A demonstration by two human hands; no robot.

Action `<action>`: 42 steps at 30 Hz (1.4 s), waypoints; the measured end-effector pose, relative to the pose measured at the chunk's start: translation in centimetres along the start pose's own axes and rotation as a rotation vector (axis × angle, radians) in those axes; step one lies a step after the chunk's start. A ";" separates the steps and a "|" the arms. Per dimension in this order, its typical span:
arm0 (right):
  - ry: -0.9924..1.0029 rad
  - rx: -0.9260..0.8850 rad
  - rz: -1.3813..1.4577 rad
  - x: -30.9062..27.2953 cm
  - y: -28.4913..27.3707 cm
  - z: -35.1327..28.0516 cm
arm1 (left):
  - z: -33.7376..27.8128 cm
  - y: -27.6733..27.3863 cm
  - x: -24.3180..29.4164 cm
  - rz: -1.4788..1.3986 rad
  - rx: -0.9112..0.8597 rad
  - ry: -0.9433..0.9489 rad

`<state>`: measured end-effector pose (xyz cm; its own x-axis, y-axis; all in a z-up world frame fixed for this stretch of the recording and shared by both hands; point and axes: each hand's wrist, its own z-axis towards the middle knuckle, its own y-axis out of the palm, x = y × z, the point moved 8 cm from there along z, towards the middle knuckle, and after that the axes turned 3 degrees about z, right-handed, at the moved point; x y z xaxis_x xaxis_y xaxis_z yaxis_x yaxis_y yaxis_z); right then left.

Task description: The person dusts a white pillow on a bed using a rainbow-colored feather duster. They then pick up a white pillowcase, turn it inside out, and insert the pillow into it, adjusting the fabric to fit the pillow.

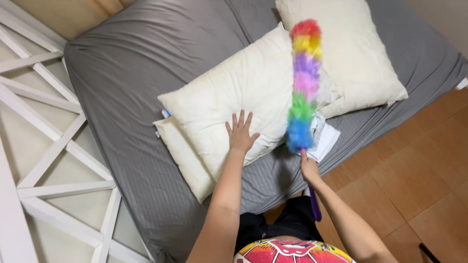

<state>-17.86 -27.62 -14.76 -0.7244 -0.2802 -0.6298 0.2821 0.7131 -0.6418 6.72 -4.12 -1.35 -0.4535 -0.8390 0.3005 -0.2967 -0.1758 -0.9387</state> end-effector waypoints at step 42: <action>-0.174 -0.253 -0.372 -1.2 11.7 -6.9 | -10.4 -5.9 -10.1 -0.401 0.316 -0.192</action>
<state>-18.04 -14.46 -18.49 -0.6254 -0.6339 -0.4551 -0.1536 0.6718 -0.7246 4.32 10.78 2.95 -0.1859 -0.7480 0.6371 -0.1347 -0.6229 -0.7706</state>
